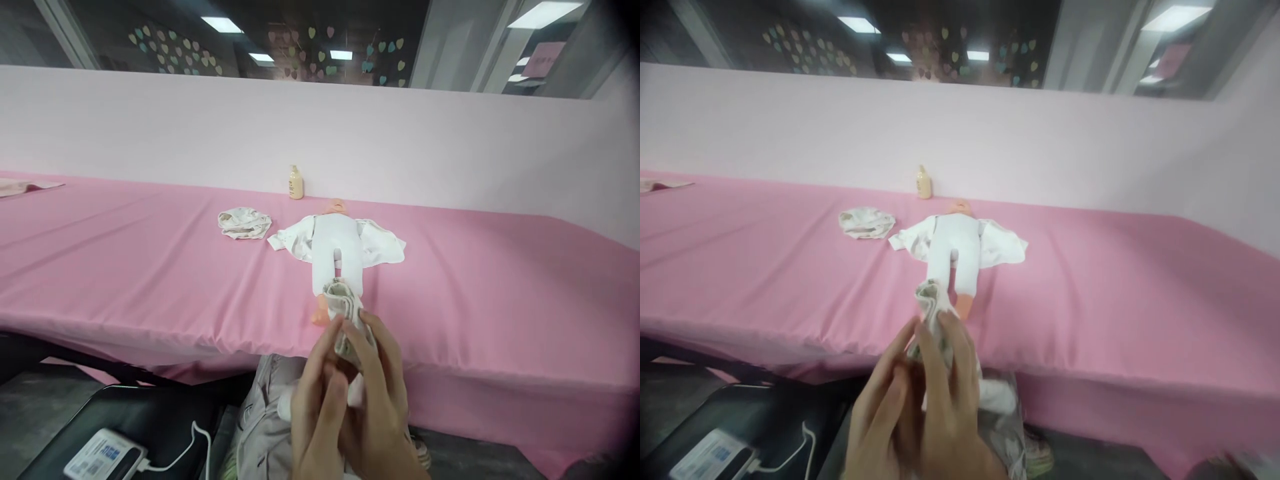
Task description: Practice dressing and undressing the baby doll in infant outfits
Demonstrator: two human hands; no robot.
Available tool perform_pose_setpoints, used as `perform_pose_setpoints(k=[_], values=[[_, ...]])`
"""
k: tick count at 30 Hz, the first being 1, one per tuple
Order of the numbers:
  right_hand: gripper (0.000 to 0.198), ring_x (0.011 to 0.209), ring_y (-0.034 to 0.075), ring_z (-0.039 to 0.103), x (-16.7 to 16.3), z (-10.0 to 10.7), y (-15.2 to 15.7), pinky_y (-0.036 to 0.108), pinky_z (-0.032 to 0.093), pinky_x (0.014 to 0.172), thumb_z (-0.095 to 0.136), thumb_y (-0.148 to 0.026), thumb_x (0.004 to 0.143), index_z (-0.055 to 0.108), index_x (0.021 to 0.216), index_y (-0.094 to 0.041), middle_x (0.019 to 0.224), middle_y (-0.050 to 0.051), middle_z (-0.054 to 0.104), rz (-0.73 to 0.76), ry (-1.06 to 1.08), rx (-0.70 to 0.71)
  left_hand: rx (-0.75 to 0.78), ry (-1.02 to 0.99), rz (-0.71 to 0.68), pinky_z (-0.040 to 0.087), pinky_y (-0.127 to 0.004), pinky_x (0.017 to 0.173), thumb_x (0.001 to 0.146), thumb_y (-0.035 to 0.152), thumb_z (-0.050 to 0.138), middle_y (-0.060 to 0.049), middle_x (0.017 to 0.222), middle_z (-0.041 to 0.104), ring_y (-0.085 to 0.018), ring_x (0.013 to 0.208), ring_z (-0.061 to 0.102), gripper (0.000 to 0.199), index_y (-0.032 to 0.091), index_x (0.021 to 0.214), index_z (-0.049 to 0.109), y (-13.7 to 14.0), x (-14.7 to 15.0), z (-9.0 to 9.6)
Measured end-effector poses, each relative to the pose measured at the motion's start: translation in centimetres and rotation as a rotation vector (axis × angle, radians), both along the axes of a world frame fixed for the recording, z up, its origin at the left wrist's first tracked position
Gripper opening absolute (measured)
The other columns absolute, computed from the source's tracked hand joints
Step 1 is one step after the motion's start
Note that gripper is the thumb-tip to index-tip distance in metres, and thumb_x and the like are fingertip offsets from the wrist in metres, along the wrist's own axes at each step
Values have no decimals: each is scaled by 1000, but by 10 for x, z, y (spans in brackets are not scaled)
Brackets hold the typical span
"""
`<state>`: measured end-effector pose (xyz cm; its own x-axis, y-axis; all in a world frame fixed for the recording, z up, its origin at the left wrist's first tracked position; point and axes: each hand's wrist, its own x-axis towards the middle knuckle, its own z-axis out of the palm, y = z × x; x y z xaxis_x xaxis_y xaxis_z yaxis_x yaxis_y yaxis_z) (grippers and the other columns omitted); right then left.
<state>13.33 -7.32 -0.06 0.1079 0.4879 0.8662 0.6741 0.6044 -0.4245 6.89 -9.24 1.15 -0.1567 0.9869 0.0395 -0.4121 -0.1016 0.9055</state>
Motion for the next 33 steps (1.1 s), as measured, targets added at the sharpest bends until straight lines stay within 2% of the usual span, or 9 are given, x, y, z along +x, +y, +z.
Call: perform_pose_setpoints(k=[4,8,10,12,15,19,24,29,33], values=[[40,106,21,60,18,1,-9,29,56,78,58,-7,80,57,116,-24,119,9,57,155,135,-31,159,73,47,53,-33,83,87,43,51,-9,112,65,-23,98,63,48,28,133,49,-15,-5,-4],[23,94,15,63,40,10,-4,23,54,75,53,-13,86,62,103,-26,104,4,64,281,444,-265,345,383,282,43,-35,98,75,29,69,-9,130,55,-25,116,53,56,25,128,52,19,-30,-14],[17,93,15,63,43,12,-1,23,53,79,53,-18,88,63,100,-25,102,3,66,306,542,-339,266,439,82,47,-34,92,72,31,72,-10,124,59,-26,110,56,57,22,126,55,37,-40,-16],[16,96,16,63,44,13,2,24,53,81,52,-23,90,63,102,-24,104,4,65,334,583,-377,151,435,-114,52,-30,77,76,36,67,-8,101,69,-23,91,63,37,17,107,66,49,-45,-14],[29,98,20,63,45,15,7,28,55,79,58,-34,85,58,112,-23,111,8,64,454,513,-432,117,450,-72,50,-24,66,79,36,64,-4,79,70,-17,73,62,22,14,82,70,53,-45,-8],[41,78,19,66,52,26,16,25,57,63,73,-33,71,61,109,-22,94,5,68,384,362,-497,168,468,-98,50,-24,71,79,29,66,-4,88,71,-18,80,64,16,17,87,71,50,-44,1],[18,57,16,62,61,53,33,23,50,44,72,-35,72,67,80,-20,70,2,67,207,324,-465,21,401,-400,52,-27,69,71,27,72,-6,94,71,-23,86,65,31,17,100,67,54,-41,-2],[19,68,17,64,71,86,58,28,53,53,72,-38,72,68,84,-24,83,3,68,106,257,-261,-56,328,-672,51,-32,83,64,22,77,-4,106,69,-25,101,62,49,22,111,63,56,-36,-25],[19,79,19,65,84,108,77,31,54,60,70,-37,74,68,88,-25,93,4,67,75,241,-187,-183,56,-771,48,-40,90,54,24,82,-7,115,65,-30,112,57,70,23,120,57,47,-32,-55]])
